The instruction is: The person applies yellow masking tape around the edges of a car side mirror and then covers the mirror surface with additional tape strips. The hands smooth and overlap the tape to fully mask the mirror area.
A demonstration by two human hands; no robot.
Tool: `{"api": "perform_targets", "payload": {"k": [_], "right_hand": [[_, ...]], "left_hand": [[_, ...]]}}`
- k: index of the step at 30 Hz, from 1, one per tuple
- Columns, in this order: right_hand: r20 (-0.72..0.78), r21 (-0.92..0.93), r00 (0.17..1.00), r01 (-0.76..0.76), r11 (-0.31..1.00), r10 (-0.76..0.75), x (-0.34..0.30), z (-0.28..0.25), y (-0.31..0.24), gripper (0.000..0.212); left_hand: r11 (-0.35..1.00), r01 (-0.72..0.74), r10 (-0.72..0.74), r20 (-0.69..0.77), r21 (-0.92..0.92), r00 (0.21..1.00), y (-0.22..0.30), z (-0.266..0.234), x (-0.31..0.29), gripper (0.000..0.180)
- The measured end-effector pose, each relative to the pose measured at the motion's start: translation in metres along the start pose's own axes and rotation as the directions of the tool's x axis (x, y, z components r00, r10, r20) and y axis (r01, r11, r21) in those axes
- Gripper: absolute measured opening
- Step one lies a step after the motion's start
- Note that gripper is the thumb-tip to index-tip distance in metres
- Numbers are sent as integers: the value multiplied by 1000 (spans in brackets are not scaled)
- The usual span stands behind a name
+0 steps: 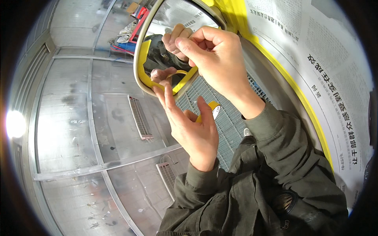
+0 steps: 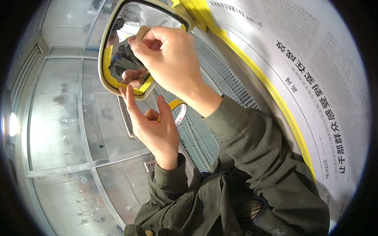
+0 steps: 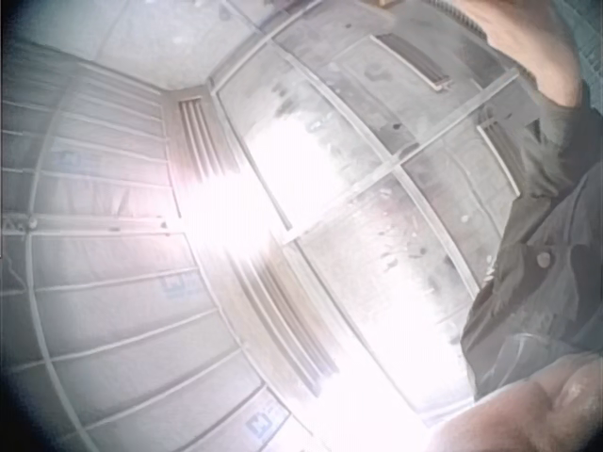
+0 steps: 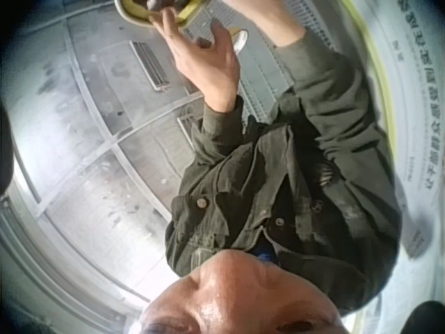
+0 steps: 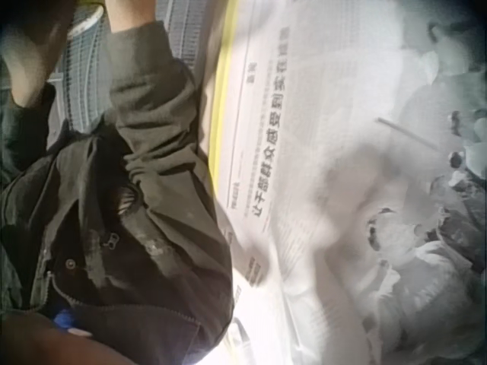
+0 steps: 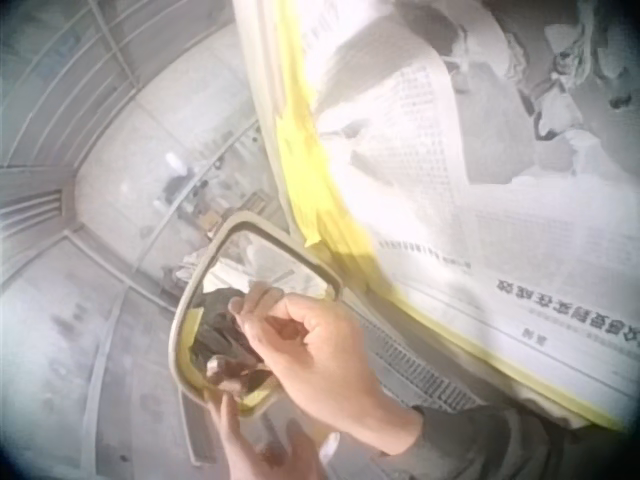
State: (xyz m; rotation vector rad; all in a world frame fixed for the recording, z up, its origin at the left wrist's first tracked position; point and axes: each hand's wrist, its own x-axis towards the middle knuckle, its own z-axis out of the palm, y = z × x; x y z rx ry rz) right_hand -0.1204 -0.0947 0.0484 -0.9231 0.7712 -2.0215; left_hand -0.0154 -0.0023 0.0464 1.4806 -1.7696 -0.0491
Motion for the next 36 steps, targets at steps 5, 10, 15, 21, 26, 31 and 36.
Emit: {"api": "perform_targets", "payload": {"k": [5, 10, 15, 21, 26, 31, 36], "right_hand": [[15, -46, 999, -31, 998, 32, -12, -17, 3, 20], [20, -19, 999, -41, 999, 41, -18, -22, 6, 24], [114, -194, 992, -30, 980, 53, -25, -18, 10, 18], [476, -549, 872, 396, 736, -113, -32, -8, 17, 14], [537, -596, 822, 529, 604, -190, -26, 3, 19, 14], [418, -581, 888, 423, 695, -192, -25, 22, 12, 14], [279, -435, 944, 289, 853, -177, -10, 43, 4, 16]], "left_hand": [[989, 78, -74, 37, -125, 997, -2, 15, -22, 79], [968, 151, -136, 87, -202, 987, -3, 19, -29, 86], [912, 264, -223, 161, -313, 962, -3, 20, -42, 72], [943, 266, -178, 369, -201, 912, -22, -1, -71, 47], [862, 439, -305, 433, -252, 848, -48, -21, -84, 45], [775, 563, -399, 469, -287, 788, -64, -27, -89, 44], [865, 464, -341, 455, -191, 823, -65, -36, -83, 39]]}}
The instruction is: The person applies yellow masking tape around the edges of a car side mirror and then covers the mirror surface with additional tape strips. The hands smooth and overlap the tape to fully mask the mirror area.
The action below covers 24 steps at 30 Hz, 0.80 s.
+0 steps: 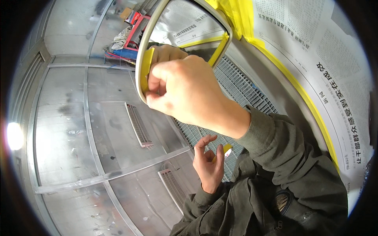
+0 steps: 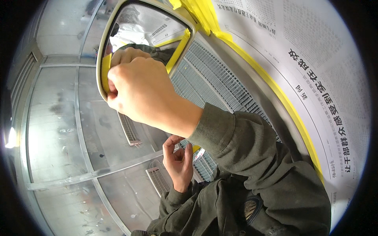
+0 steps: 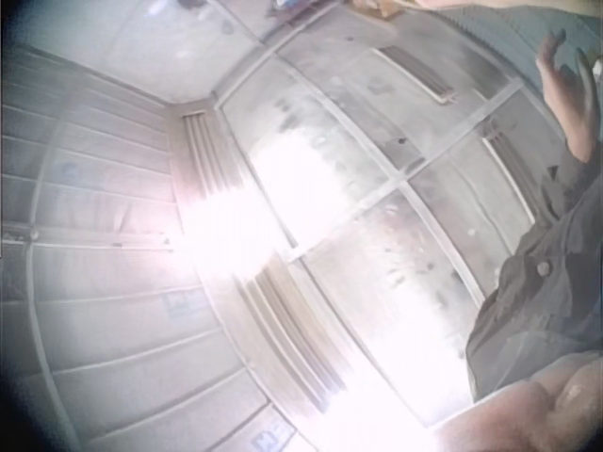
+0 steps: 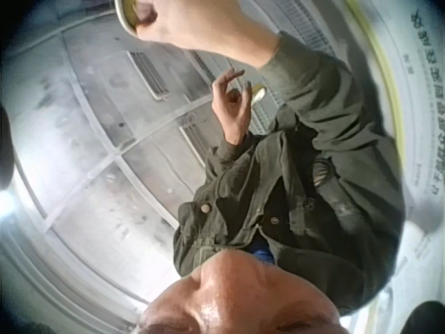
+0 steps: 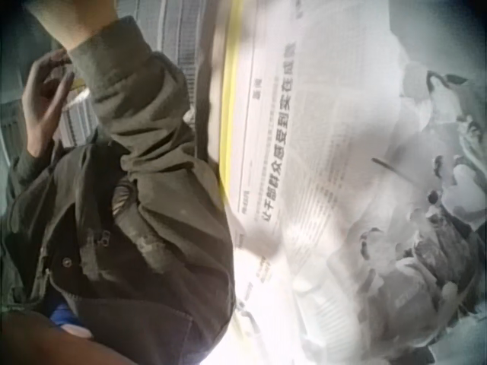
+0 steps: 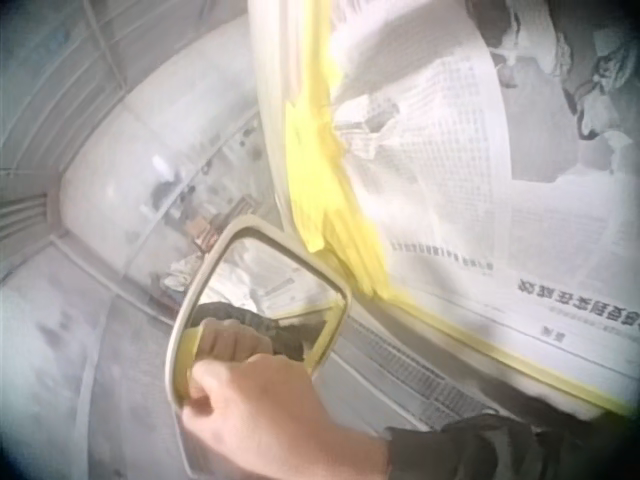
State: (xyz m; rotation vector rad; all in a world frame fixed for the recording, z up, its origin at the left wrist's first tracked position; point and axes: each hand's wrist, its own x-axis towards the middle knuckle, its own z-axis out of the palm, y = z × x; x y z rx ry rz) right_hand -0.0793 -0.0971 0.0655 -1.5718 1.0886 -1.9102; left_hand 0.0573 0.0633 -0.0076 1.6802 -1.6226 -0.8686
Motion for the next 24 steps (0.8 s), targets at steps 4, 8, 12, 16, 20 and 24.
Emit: {"api": "perform_targets", "payload": {"k": [4, 8, 12, 16, 20, 24], "right_hand": [[-40, 262, 973, -211, 942, 229, 15, 0, -10, 18], [21, 430, 896, -409, 805, 444, 17, -6, -9, 16], [-168, 525, 883, -296, 798, 438, 29, -9, 8, 21], [-246, 421, 910, -209, 883, 333, 14, -20, 14, 26], [266, 444, 928, -358, 821, 261, -48, -49, 2, 36], [596, 242, 721, -581, 777, 353, -101, -64, -20, 47]], "left_hand": [[999, -1, 1, -3, -48, 1000, 5, -9, 3, 39], [996, 14, -15, -6, -88, 1000, 5, -15, 5, 39], [996, -32, 35, 35, -82, 999, 7, -17, 8, 38], [951, -132, 131, -20, -280, 991, 16, -23, 18, 37], [775, -246, 244, -84, -582, 966, 33, -43, 33, 34], [640, -302, 271, -160, -706, 949, 46, -46, 46, 27]]}}
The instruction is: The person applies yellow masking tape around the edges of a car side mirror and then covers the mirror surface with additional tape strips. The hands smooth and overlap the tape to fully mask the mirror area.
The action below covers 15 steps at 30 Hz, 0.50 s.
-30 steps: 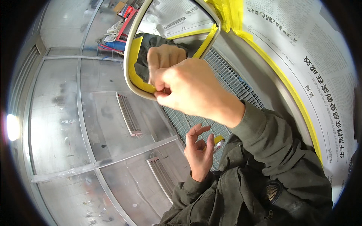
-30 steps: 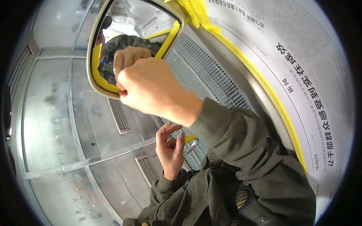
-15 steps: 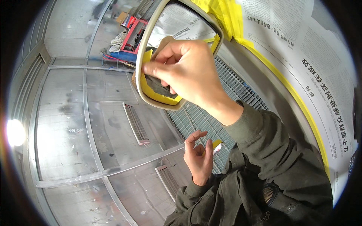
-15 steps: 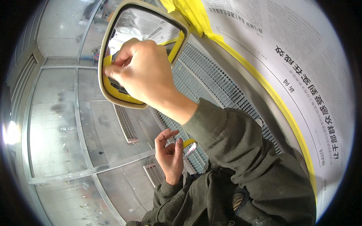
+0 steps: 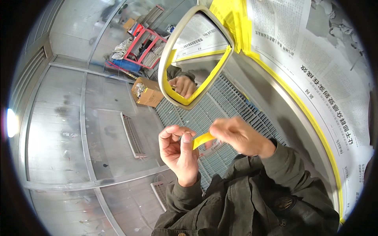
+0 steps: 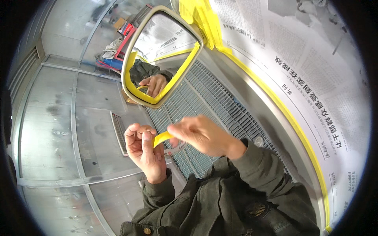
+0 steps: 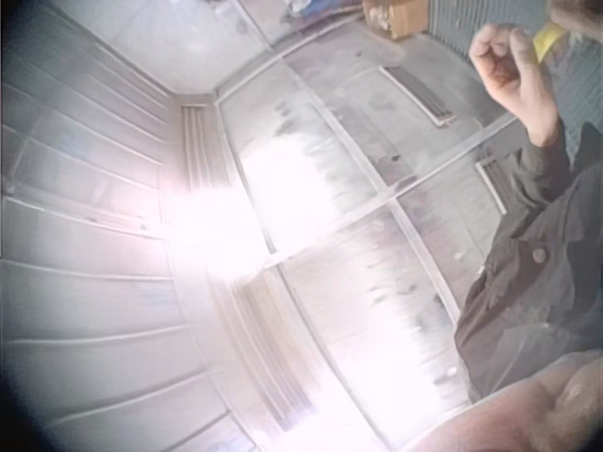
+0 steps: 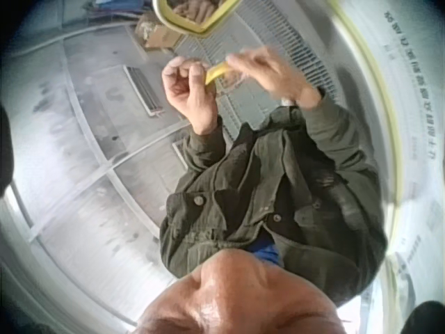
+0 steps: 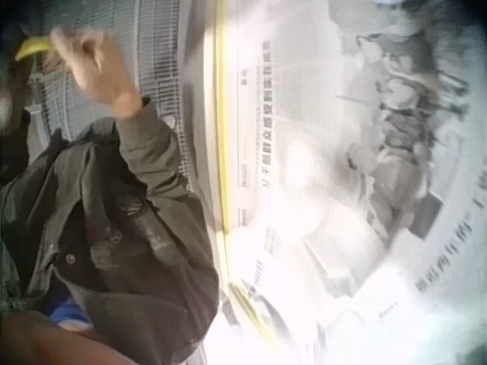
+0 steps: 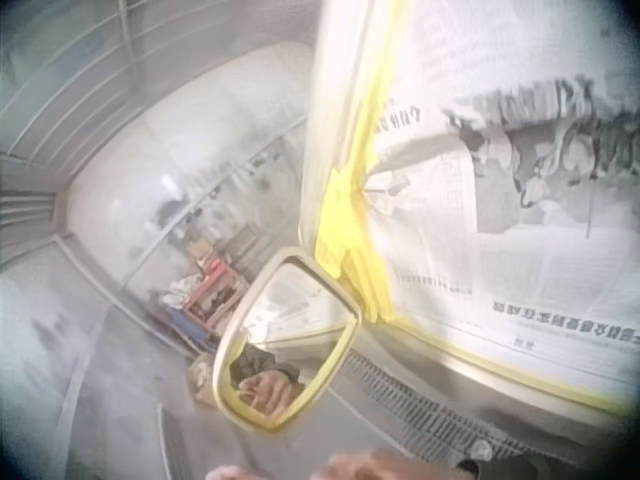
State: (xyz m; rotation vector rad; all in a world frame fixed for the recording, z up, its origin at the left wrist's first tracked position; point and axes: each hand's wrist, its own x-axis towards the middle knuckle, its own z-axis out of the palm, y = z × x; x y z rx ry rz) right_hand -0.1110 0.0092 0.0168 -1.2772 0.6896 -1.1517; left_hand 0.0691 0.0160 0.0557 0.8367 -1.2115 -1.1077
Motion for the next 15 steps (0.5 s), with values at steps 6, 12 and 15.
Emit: {"api": "perform_targets", "payload": {"k": [6, 12, 15], "right_hand": [[-28, -30, 999, 37, 999, -38, -38, 9, -24, 26], [55, -664, 845, 428, 613, -531, -33, 13, -29, 13], [129, -754, 849, 420, 505, -513, -37, 18, -28, 17]], "left_hand": [[902, -236, 200, 133, 362, 971, 1, -3, 18, 16], [985, 73, -134, 428, 157, 894, 16, -19, 30, 54], [988, 33, -114, 552, 154, 826, 20, -23, 42, 58]]}}
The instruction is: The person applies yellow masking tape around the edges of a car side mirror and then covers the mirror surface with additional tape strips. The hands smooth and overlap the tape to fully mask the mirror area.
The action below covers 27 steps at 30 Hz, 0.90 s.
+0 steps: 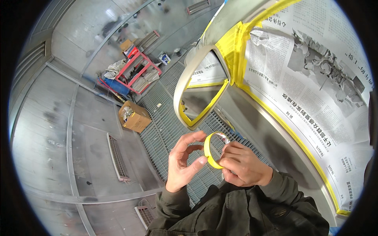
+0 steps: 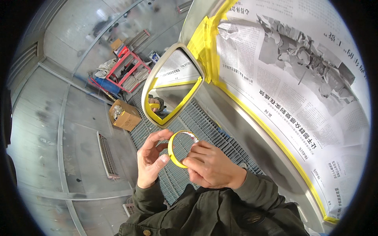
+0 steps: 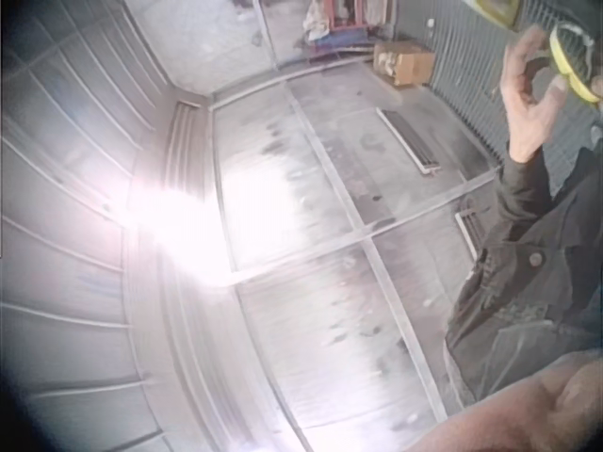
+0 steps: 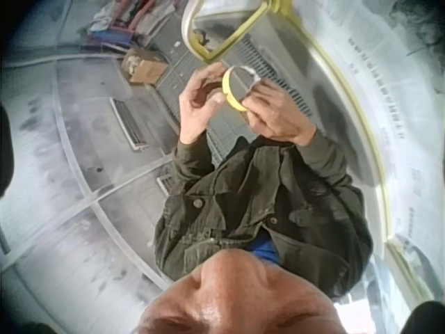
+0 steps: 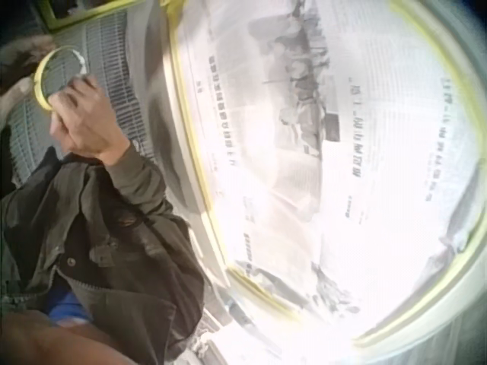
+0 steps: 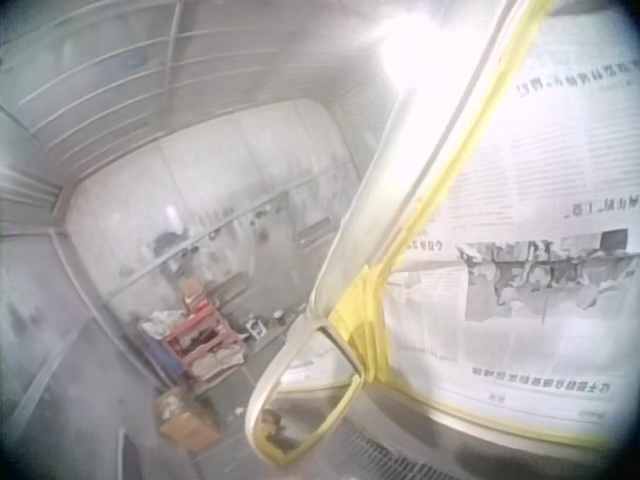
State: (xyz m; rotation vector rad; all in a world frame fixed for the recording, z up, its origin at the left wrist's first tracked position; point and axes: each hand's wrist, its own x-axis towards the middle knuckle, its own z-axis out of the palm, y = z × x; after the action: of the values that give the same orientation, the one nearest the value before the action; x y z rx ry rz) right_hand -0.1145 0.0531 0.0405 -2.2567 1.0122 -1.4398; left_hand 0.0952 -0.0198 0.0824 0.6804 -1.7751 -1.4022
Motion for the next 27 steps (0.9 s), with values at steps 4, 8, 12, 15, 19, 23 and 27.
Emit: {"api": "perform_targets", "payload": {"k": [4, 8, 12, 15, 19, 23, 27], "right_hand": [[102, -59, 995, -6, 998, 12, -5, 1, -3, 19], [61, -33, 998, -20, 999, 22, -1, 5, -6, 23], [-50, 233, 969, -222, 947, 240, 1, 14, -37, 45], [-43, 443, 965, -215, 870, 260, -7, 13, -53, 63], [-35, 249, 807, -565, 787, 590, -15, 15, -32, 34], [-68, 188, 774, -609, 770, 629, -20, 24, -3, 16], [-26, 186, 760, -635, 750, 650, -25, 29, 11, 15]], "left_hand": [[997, 30, -39, 142, 66, 989, 3, -16, 7, 42], [990, 103, -92, 115, -92, 989, -3, -25, 11, 24], [974, 136, -131, -43, 179, 991, -2, -20, 14, 10], [955, -4, 13, -30, 297, 999, 15, -12, 6, 7], [835, -95, 269, -251, 541, 930, 44, -18, -2, 7], [790, -102, 318, -262, 605, 911, 49, -27, -1, 6], [775, -71, 329, -305, 628, 894, 44, -27, 1, 6]]}}
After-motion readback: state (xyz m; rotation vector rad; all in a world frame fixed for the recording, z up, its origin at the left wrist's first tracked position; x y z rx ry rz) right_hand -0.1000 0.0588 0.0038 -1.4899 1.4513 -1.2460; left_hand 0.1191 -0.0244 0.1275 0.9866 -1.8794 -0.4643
